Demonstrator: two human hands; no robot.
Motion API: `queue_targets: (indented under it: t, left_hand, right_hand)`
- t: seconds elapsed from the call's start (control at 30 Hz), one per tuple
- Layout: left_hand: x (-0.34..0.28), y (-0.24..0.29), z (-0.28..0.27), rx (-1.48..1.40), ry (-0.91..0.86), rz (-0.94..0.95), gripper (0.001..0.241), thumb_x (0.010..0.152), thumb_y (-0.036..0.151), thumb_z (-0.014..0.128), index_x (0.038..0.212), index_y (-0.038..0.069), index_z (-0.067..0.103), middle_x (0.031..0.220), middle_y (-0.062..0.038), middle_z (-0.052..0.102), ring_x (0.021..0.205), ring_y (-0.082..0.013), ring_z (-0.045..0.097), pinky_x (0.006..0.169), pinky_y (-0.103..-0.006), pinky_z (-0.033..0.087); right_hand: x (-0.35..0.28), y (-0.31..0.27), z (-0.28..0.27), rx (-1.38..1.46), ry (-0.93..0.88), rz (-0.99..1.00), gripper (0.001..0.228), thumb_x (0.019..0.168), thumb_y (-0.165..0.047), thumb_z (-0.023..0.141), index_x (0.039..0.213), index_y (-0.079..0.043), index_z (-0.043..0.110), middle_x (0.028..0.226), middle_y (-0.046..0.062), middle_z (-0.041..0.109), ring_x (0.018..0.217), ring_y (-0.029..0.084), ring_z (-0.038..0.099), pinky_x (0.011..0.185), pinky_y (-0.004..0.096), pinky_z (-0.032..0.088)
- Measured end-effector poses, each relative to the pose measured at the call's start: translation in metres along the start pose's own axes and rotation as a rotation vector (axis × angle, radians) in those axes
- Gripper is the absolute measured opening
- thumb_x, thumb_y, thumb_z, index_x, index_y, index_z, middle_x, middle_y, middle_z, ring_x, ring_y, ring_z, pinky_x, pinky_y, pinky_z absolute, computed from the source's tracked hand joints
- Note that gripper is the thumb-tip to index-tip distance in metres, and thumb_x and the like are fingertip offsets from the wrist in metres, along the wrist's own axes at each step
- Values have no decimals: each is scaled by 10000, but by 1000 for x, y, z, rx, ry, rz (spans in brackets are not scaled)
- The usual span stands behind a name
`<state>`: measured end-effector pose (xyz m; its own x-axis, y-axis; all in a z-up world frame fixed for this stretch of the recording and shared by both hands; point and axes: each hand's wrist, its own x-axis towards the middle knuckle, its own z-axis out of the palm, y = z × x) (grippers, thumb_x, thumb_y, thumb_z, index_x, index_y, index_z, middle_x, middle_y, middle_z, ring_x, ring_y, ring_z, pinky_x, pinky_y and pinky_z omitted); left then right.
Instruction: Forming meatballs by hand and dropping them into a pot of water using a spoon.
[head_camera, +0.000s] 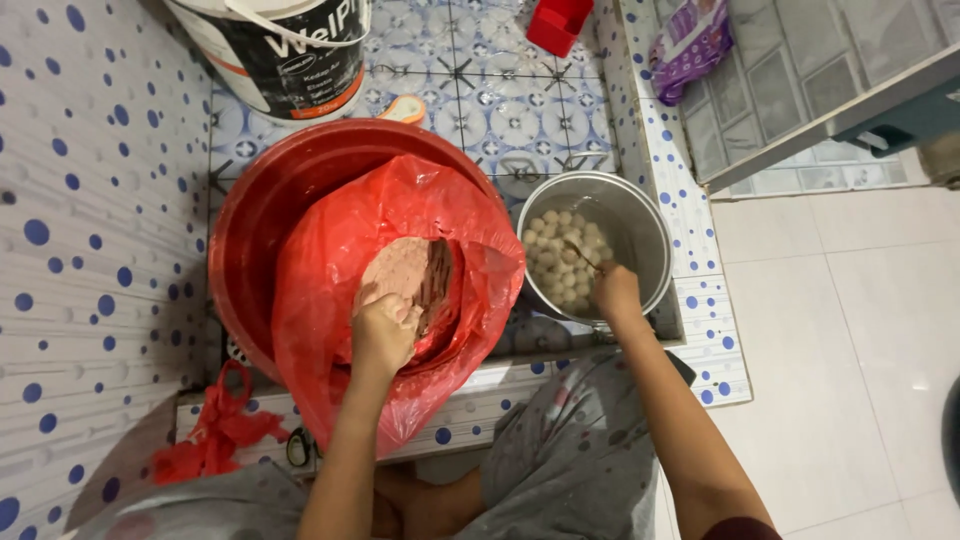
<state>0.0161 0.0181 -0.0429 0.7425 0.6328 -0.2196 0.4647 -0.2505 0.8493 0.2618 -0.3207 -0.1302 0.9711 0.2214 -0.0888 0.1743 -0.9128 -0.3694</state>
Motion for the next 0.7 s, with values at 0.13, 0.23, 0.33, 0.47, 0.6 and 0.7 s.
queue_targets:
  t: [0.13, 0.23, 0.33, 0.47, 0.6, 0.7]
  left_hand:
    - [-7, 5, -9, -19, 1, 19, 148, 819, 158, 774, 747, 64, 686, 595, -184, 549, 489, -313, 630, 357, -364, 500]
    - [-12, 8, -14, -43, 6, 36, 182, 813, 163, 772, 701, 73, 659, 531, -160, 513, 456, -297, 611, 362, -367, 471]
    - [-12, 6, -14, -71, 20, 53, 221, 806, 168, 770, 655, 83, 633, 466, -136, 477, 423, -280, 593, 368, -369, 442]
    - [-16, 33, -26, -423, -53, -137, 359, 840, 68, 775, 597, 71, 511, 396, -69, 420, 338, -184, 521, 279, -296, 394]
    - [8, -42, -29, -239, -119, 125, 310, 782, 74, 789, 617, 88, 527, 480, -31, 414, 437, -200, 542, 375, -330, 407]
    - [45, -130, -33, 325, -134, 710, 251, 652, 143, 829, 622, 115, 581, 545, -17, 510, 562, -200, 615, 526, -313, 452]
  right_hand:
    - [-9, -7, -7, 15, 1, 33, 257, 961, 30, 571, 1138, 105, 743, 923, 328, 738, 923, 477, 739, 778, 528, 592]
    - [-13, 2, -11, -42, -35, 50, 229, 965, -23, 614, 1112, 62, 767, 924, 289, 760, 921, 443, 752, 769, 491, 603]
    - [-21, -12, -35, 101, 38, 63, 255, 1001, -63, 586, 1153, 65, 746, 929, 291, 750, 893, 442, 745, 739, 501, 595]
    - [-19, -21, -47, 681, 105, 234, 246, 991, -150, 631, 1142, 19, 726, 863, 181, 679, 767, 293, 661, 638, 390, 538]
    - [18, -43, -121, 949, 217, 252, 219, 1004, -135, 576, 830, -32, 662, 624, 96, 555, 475, 191, 584, 449, 335, 507]
    - [98, -33, -149, 1254, 353, 299, 166, 855, -6, 568, 697, 27, 606, 530, 82, 429, 435, 167, 473, 425, 348, 489]
